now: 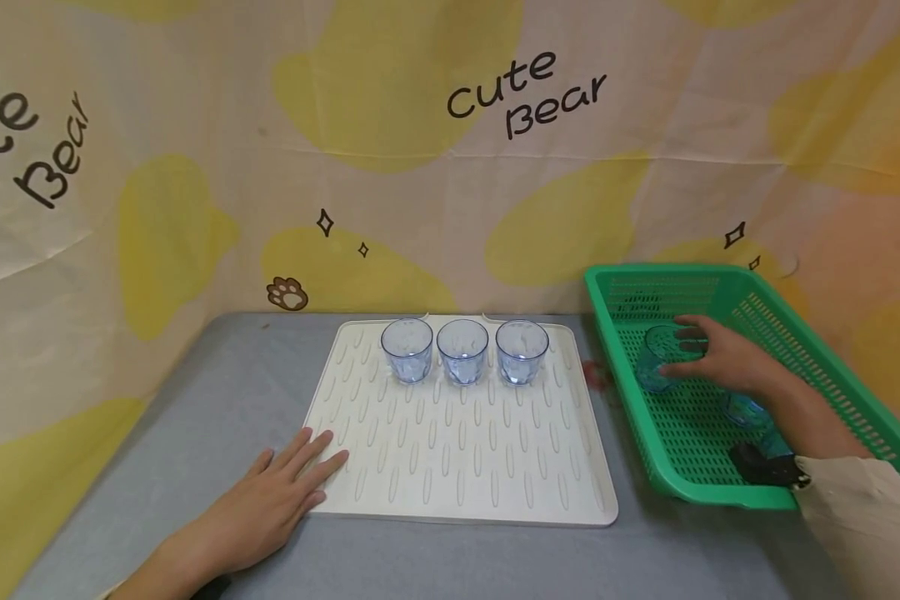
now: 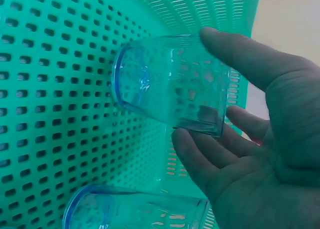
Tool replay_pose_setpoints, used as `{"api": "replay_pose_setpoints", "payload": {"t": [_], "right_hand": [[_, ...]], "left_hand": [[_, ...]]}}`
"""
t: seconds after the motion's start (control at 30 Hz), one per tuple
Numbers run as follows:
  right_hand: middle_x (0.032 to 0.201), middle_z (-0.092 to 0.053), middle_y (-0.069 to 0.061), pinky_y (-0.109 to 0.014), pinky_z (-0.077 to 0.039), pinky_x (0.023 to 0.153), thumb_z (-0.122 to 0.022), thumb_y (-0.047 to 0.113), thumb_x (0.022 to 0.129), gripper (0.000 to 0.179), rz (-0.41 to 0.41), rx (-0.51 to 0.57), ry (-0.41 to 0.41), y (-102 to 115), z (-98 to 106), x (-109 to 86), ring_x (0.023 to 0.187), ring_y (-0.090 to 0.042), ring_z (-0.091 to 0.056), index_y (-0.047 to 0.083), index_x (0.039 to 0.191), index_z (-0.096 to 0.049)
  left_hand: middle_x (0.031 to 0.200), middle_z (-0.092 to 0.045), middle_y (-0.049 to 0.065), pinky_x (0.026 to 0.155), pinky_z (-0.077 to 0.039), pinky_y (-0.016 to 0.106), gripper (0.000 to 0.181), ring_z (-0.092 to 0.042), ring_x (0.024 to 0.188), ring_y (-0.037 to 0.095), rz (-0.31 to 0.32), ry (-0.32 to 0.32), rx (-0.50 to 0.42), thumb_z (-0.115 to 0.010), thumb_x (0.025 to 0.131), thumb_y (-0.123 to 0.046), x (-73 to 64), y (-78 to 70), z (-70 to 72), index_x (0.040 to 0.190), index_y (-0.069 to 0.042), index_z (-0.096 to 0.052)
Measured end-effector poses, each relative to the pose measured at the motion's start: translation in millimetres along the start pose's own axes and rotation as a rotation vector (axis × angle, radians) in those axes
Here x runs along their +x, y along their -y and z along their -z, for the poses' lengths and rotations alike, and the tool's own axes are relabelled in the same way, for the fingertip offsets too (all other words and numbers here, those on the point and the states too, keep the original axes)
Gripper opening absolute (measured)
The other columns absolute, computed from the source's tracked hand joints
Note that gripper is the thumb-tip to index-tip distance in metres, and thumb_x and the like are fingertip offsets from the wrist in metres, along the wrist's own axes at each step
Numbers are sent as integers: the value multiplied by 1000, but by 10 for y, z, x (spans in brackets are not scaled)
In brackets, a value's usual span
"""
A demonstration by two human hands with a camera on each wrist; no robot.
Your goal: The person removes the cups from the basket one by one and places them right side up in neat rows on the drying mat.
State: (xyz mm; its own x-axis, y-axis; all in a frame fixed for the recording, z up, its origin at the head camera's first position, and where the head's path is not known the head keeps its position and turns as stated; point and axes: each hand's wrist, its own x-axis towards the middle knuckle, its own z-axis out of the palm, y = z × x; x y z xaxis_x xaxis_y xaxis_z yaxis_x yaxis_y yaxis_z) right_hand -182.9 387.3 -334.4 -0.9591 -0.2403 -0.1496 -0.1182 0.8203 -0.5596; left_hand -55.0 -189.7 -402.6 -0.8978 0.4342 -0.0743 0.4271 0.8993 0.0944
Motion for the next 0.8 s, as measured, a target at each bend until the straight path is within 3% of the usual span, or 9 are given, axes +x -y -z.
{"api": "replay_pose_setpoints", "payload": {"t": [0.4,0.67,0.73,0.8], "right_hand": [[144,-35,-44,-64,-45,94,-71,29,92,88,-15,-20,21,-18,-18,-12,127,-61,-39,-15,149,-19],[146,-35,-41,-62,-46,91,-69,27,94,89,-23,73,8,68,15,13,128,-60,-39,-10,152,-13],[147,-37,-39,-58,-48,90,-70,27,94,90,-25,87,-11,90,30,9,129,-56,-41,-9,153,-13],[148,-40,-33,-45,-52,88,-70,28,94,87,-33,94,-31,101,53,-12,126,-33,-55,-7,154,-17]], "left_hand": [[161,-36,6,106,-34,68,49,-30,150,36,-17,-31,2,-53,102,-29,-9,-14,5,151,-25,-44],[161,-37,6,106,-35,67,49,-30,150,35,-21,-40,22,-53,102,-31,-5,16,-9,151,-26,-44],[161,-37,5,106,-35,67,50,-30,150,35,-25,-41,23,-53,102,-31,-8,18,-8,151,-26,-44],[161,-36,5,106,-35,67,50,-30,150,35,-30,-41,18,-52,103,-31,-5,14,-8,151,-26,-43]]}}
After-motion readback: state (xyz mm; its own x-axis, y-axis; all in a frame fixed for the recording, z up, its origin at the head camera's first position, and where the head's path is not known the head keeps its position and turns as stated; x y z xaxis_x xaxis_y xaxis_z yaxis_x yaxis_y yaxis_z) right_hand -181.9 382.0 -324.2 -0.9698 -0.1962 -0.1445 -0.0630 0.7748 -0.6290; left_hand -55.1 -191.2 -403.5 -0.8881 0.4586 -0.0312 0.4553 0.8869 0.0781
